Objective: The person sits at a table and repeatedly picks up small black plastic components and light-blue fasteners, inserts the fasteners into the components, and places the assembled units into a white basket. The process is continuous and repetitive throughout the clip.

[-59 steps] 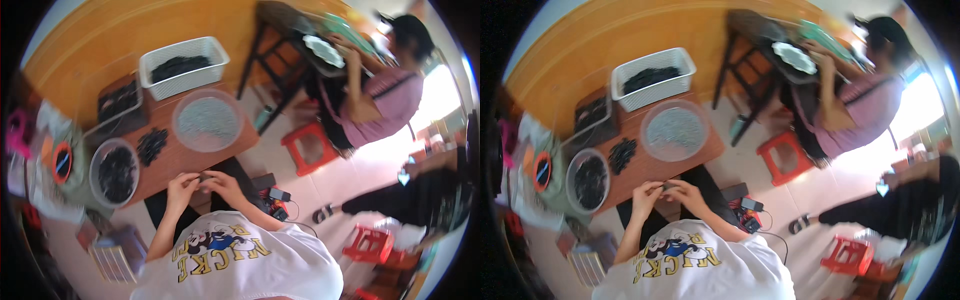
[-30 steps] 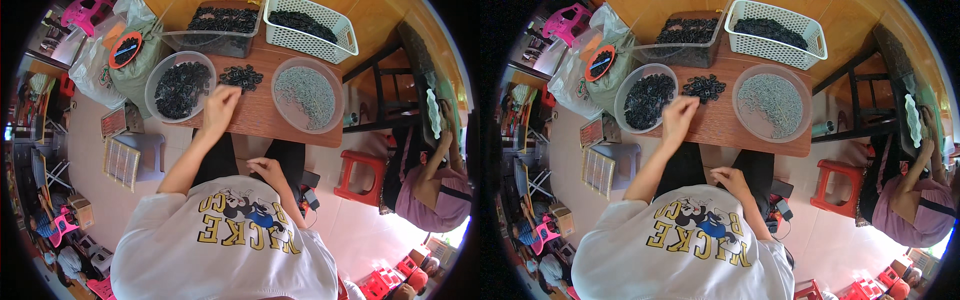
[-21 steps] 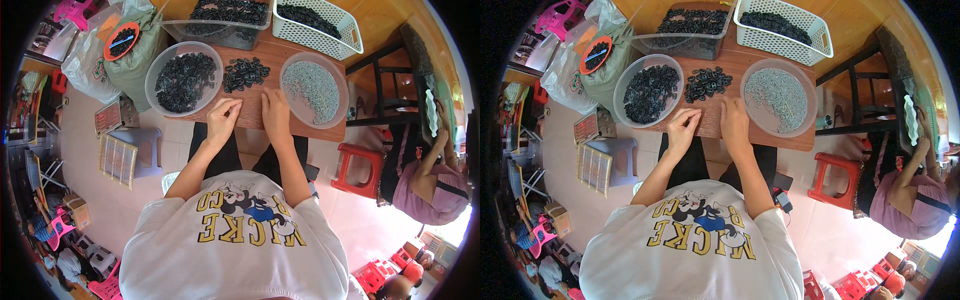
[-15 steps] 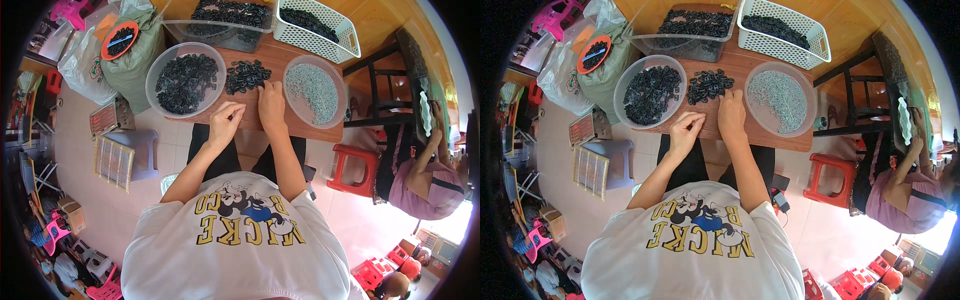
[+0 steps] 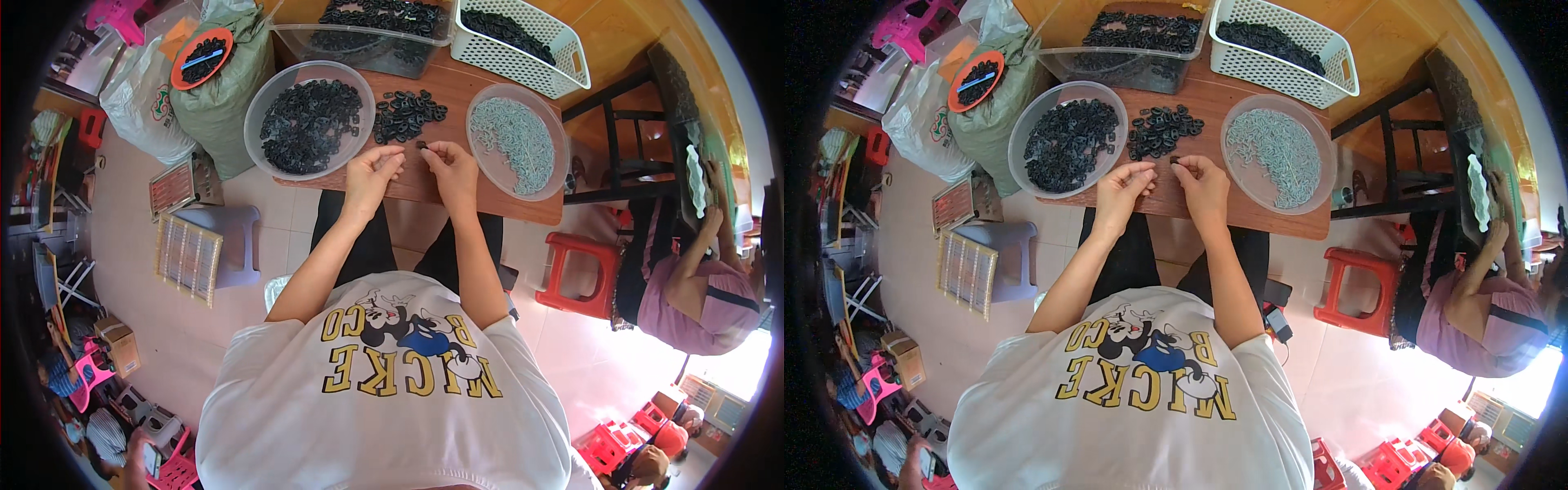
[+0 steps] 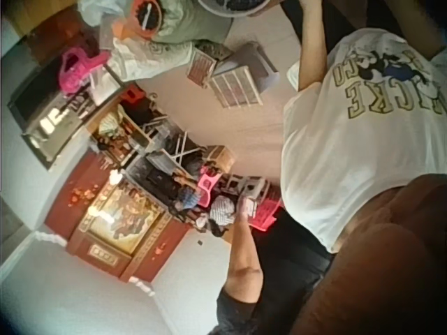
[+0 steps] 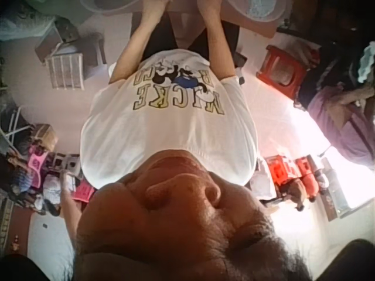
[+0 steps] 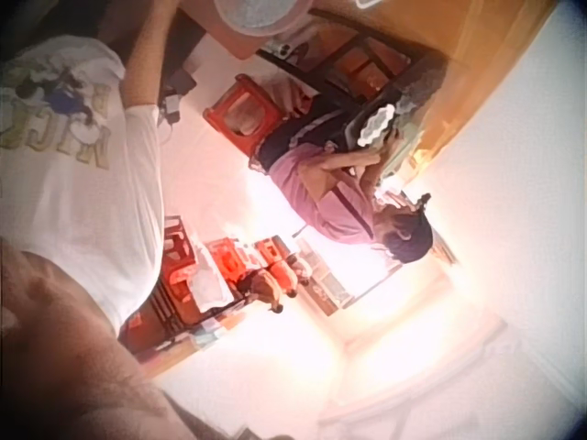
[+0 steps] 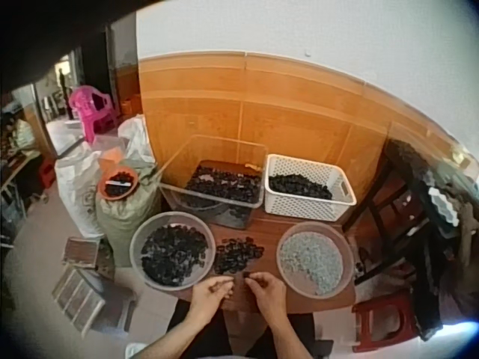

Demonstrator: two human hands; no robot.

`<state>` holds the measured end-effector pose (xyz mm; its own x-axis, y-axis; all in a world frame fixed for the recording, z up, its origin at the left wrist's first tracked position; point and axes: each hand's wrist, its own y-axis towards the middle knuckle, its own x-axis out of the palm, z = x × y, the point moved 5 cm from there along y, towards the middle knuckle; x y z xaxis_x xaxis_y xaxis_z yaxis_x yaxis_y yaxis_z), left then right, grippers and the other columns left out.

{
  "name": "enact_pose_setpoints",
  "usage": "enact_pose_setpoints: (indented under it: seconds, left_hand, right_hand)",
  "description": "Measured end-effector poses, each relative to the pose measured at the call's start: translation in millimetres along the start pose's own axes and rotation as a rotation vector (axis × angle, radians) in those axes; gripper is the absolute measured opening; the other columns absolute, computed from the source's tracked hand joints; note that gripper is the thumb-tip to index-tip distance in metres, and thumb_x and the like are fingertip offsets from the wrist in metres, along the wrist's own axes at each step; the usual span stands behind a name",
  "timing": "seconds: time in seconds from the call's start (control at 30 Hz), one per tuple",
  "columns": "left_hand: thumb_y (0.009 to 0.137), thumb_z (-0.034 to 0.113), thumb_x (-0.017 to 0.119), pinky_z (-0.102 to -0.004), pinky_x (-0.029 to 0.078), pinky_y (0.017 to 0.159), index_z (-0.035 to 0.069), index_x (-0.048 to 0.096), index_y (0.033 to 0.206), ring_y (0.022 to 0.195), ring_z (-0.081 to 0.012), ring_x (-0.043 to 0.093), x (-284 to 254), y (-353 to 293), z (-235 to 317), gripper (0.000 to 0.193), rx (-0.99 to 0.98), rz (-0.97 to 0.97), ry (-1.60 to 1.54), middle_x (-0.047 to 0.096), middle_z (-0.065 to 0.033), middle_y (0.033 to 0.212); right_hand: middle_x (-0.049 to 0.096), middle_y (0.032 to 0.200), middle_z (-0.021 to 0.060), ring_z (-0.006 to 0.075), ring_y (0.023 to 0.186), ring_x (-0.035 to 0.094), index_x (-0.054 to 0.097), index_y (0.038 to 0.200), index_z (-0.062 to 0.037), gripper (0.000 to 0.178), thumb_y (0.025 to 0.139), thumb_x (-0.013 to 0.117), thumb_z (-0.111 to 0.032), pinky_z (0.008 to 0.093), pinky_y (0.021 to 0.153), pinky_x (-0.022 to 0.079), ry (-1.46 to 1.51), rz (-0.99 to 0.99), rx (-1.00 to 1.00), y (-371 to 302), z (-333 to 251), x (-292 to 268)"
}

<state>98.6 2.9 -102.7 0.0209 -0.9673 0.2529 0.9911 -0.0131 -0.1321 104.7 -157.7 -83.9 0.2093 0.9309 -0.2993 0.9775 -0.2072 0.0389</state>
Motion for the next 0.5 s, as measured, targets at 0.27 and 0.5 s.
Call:
enact_pose_setpoints:
  seconds: [0.27,0.5]
  left_hand:
    - [0.084,0.007,0.065,-0.0198,0.045,0.062,-0.001,0.068,0.091,0.067,-0.0072,0.057,34,-16,1,0.011,-0.082,-0.117,0.121,0.064,-0.0039,0.078]
    - [0.087,0.007,0.061,-0.0207,0.044,0.062,-0.003,0.066,0.087,0.069,-0.0077,0.056,62,-31,1,0.011,0.049,-0.327,0.448,0.058,-0.0028,0.084]
  right_hand:
    - [0.064,0.072,0.0028,0.0064,0.06,0.055,0.067,0.09,0.0036,0.014,0.081,0.067,-0.008,0.0199,0.055,0.045,0.48,-0.072,0.258,-41,0,-23]
    - [0.066,0.077,0.0032,0.005,0.064,0.056,0.068,0.092,0.0032,0.014,0.081,0.066,-0.007,0.0178,0.059,0.043,0.338,0.01,0.238,-66,6,-52]
